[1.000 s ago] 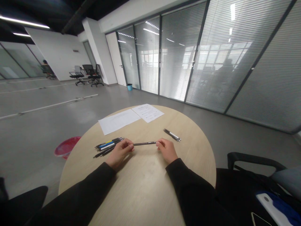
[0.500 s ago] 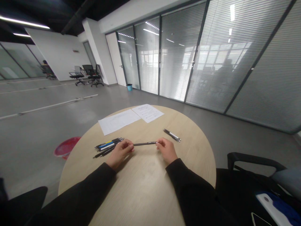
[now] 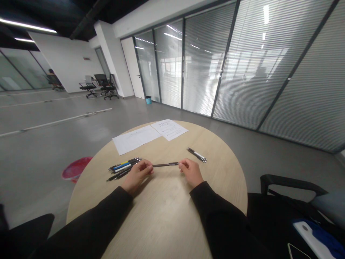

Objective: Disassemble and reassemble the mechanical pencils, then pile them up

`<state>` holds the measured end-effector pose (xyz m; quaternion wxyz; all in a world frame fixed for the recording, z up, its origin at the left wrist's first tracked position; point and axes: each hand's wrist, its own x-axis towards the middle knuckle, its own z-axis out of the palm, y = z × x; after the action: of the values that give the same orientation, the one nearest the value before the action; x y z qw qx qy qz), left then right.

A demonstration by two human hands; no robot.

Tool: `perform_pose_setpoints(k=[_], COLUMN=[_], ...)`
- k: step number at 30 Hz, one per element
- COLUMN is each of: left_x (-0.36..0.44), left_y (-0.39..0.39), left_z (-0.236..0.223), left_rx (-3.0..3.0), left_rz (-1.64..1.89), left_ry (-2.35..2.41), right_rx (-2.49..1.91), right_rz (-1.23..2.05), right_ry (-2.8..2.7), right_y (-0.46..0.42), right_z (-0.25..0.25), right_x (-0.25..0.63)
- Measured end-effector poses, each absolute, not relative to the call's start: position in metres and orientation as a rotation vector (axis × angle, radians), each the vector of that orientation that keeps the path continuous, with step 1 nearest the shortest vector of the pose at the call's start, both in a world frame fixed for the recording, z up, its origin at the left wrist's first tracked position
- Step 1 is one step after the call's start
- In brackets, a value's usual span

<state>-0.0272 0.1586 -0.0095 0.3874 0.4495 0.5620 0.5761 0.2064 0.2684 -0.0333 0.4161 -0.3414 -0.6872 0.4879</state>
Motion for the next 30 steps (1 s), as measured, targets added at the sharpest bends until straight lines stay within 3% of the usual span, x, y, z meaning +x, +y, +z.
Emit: perform_pose_setpoints(k=[30], left_x=[-0.025], left_y=[0.158], left_z=[-0.007], left_rx=[1.107], left_rz=[1.486], left_ry=[1.446], right_rx=[-0.844], right_rz=[1.204], right_ry=[-1.701], right_y=[0.276], right_z=[-0.047], right_x=[0.205])
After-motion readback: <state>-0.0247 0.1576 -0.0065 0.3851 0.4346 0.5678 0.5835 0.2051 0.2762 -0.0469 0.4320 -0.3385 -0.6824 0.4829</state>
